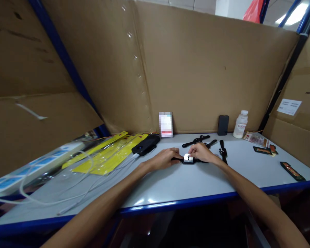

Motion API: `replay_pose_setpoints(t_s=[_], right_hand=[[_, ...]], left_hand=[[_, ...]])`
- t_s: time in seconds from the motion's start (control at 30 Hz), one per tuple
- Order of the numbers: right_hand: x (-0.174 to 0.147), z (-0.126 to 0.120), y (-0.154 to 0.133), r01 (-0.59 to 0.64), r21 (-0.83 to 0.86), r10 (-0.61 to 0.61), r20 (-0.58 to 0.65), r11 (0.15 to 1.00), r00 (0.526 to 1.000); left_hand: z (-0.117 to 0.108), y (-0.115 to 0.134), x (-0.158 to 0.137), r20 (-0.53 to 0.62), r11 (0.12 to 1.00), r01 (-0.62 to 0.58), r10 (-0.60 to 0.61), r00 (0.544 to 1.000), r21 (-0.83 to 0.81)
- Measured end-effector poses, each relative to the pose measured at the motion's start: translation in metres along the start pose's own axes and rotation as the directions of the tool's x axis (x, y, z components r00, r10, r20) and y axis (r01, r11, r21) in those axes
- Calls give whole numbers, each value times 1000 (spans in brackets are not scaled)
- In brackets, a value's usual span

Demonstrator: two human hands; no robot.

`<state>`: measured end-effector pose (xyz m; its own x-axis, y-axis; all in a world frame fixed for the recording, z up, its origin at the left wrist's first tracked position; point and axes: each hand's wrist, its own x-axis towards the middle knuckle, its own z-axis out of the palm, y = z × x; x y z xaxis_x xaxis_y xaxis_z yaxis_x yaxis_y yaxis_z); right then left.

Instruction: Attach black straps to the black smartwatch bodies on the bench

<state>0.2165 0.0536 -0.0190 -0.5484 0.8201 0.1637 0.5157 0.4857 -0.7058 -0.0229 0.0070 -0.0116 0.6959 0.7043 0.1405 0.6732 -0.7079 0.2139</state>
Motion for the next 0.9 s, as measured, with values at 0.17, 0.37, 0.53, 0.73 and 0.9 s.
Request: replay_pose_setpoints(t_s=[0.17, 0.37, 0.53, 0.73, 0.9], right_hand=[[-3, 1, -6, 16, -149, -20, -27, 989, 999], [-7, 1, -8, 31, -255, -23, 35, 966, 999], [-7, 1, -7, 53, -267, -36, 67, 962, 997], [-7, 0, -8, 45, -226, -31, 65, 973, 997], [-5, 0, -6, 41, -199, -26, 79, 979, 997]], left_hand=[[-1, 3, 0, 0, 999, -12, 12, 1000, 32], [1, 2, -1, -8, 999, -33, 33, 999, 31], [0, 3, -1, -10, 999, -32, 32, 999, 10], [1, 2, -1, -20, 999, -46, 46, 999, 20], [1, 1, -1, -13, 999, -35, 36, 999, 31]])
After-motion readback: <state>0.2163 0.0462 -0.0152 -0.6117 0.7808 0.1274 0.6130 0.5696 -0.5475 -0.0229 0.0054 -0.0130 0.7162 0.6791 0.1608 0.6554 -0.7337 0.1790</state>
